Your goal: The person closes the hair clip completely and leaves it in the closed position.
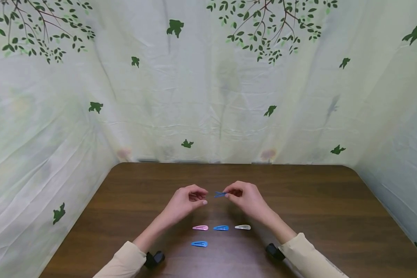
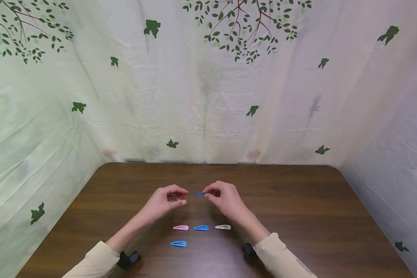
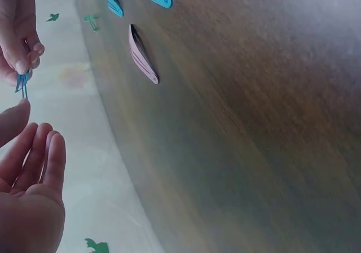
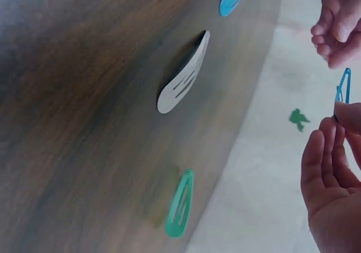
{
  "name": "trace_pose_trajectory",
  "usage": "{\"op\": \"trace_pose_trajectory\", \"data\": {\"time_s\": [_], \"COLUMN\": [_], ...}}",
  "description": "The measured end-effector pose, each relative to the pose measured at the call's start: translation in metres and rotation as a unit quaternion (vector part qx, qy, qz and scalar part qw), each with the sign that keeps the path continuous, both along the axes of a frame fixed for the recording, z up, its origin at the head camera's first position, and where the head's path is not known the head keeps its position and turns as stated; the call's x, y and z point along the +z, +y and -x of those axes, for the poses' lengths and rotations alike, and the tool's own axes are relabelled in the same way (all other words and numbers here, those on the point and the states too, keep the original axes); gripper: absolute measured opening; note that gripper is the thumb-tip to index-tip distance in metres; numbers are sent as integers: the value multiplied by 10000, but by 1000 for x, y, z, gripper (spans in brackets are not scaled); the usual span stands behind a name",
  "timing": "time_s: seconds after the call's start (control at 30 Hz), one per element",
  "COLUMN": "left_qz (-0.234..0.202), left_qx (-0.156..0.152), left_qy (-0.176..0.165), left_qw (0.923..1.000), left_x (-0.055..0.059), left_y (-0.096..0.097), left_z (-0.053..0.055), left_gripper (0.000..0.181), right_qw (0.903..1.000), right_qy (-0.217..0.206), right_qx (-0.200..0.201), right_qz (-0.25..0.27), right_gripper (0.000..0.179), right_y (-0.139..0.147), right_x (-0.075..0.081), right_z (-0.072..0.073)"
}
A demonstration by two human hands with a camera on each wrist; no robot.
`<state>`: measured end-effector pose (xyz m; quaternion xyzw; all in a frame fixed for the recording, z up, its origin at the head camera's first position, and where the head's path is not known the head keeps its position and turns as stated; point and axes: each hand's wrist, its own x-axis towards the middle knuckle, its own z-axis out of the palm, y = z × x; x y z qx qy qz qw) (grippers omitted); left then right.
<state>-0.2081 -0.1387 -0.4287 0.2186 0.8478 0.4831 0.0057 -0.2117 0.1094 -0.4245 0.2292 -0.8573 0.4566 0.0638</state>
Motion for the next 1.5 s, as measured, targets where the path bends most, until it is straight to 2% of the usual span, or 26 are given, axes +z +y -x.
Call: {"op": "trace_pose_trajectory", "data": {"time_s": [0.27,0.7,1.0,1.17,1.3,1.37,1.5], "left_qz": [-59,-16,170,157,26,56,20], "left_qx": [-120,-118,-189,-192,-184,-203,-367], "left_qy": [272,814,1321,1254,1297,1421,1574], "left_qw": [9995,9966,9909,9918,9914,9896,9868], "left_x": [9,17,24,28,30,30,31], "left_y": [2,2,8,11,14,15,19], "left_z": [-15,-35,-51,-61,-66,-66,-68], "left_gripper": [23,27,30,31,32,32,32], "right_qw": [9995,9962,9957,9945,9921,9912,9906], "right_qy": [239,739,736,789,971,1039,1060], "right_qx": [81,163,438,568,617,621,634], "right_qz": [208,428,341,388,492,541,589], "right_gripper": [13,18,16,17,19,21,23], "right_y": [7,12,16,18,17,17,15], "right_x": [7,16,24,27,27,28,28], "right_z": [-17,-40,-52,-60,-64,-66,-70]}}
